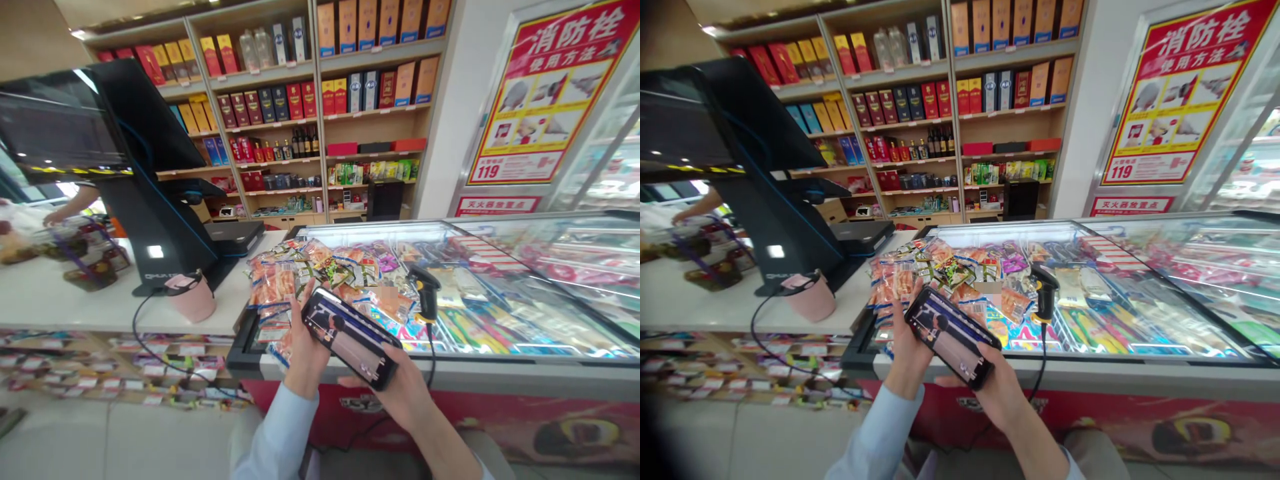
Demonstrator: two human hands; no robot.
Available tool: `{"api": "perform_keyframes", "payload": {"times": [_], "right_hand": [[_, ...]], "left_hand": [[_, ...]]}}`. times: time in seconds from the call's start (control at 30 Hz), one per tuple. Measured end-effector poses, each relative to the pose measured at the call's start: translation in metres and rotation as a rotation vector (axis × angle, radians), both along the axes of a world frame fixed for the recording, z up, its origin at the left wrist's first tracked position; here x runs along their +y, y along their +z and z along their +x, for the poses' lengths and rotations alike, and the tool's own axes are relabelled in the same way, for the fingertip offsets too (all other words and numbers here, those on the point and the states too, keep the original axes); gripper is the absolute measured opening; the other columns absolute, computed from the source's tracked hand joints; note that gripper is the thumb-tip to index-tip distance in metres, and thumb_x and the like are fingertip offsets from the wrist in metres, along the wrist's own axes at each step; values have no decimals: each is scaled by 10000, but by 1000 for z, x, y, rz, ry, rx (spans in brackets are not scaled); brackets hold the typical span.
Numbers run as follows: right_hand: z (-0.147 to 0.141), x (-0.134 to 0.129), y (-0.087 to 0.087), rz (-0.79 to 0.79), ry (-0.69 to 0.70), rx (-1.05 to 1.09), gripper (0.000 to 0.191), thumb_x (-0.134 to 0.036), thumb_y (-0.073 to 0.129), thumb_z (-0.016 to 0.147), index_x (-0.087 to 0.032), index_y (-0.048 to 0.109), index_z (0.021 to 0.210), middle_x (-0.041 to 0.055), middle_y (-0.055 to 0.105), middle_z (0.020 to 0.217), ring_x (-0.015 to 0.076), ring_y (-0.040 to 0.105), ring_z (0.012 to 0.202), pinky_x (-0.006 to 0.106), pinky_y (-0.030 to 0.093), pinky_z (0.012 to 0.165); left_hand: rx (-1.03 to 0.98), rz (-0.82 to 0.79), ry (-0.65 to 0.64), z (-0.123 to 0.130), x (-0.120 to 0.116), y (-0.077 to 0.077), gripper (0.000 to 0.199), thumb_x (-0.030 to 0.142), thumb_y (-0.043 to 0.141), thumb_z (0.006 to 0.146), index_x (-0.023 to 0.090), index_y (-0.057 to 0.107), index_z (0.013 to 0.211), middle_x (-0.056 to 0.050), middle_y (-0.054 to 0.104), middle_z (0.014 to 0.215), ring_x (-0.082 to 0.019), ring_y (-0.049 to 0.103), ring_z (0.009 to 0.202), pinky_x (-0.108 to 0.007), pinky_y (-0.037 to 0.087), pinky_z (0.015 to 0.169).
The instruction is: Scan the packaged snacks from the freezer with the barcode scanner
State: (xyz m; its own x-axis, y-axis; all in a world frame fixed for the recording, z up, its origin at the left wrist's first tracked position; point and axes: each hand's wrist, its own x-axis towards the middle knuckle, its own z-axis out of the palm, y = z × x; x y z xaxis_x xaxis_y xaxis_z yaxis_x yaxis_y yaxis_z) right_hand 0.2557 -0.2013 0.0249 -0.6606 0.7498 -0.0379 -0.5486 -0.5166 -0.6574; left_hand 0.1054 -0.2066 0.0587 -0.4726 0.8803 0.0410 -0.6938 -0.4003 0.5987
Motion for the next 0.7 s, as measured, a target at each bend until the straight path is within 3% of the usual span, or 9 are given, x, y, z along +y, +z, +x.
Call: {"api": "perform_keyframes", "payload": {"times": [0.17, 0.3, 0.47, 0.6, 0.7], "right_hand": [[31, -6, -19, 146, 31, -150, 819, -166, 855, 610, -315, 529, 1347, 62, 689, 1122, 245, 690, 840, 365, 620, 548], [34, -5, -24, 223, 60, -212, 950, -131, 869, 587, -324, 446, 1415, 62, 663, 1126, 221, 690, 819, 340, 629, 582], [22, -7, -26, 207, 31, -264, 1015, -205, 886, 590, -336, 376, 1459, 60, 650, 1140, 222, 700, 789, 338, 630, 571], [9, -11, -20, 136, 30, -273, 877, -449, 774, 744, -280, 340, 1486, 82, 684, 1008, 227, 695, 685, 351, 607, 474], [5, -13, -15, 117, 92, -185, 866, -552, 685, 793, -248, 300, 1507, 114, 699, 995, 264, 703, 712, 407, 614, 501]], "left_hand": [[-14, -75, -94, 5, -3, 15, 528, 655, 585, 780, 200, 677, 1032, -74, 725, 962, -253, 691, 940, -405, 555, 838], [58, -85, -189, 5, 0, 28, 509, 650, 591, 770, 166, 673, 907, -71, 724, 914, -235, 699, 867, -365, 566, 789], [100, -86, -299, 5, 3, 35, 483, 631, 595, 777, 160, 672, 854, -60, 722, 873, -208, 697, 792, -334, 567, 755], [167, -74, -379, 4, 3, 36, 496, 631, 637, 744, 144, 677, 828, -74, 725, 878, -218, 696, 793, -326, 567, 736], [183, -90, -420, 2, 3, 39, 516, 643, 647, 727, 137, 681, 822, -90, 730, 892, -237, 697, 819, -334, 564, 744]]}}
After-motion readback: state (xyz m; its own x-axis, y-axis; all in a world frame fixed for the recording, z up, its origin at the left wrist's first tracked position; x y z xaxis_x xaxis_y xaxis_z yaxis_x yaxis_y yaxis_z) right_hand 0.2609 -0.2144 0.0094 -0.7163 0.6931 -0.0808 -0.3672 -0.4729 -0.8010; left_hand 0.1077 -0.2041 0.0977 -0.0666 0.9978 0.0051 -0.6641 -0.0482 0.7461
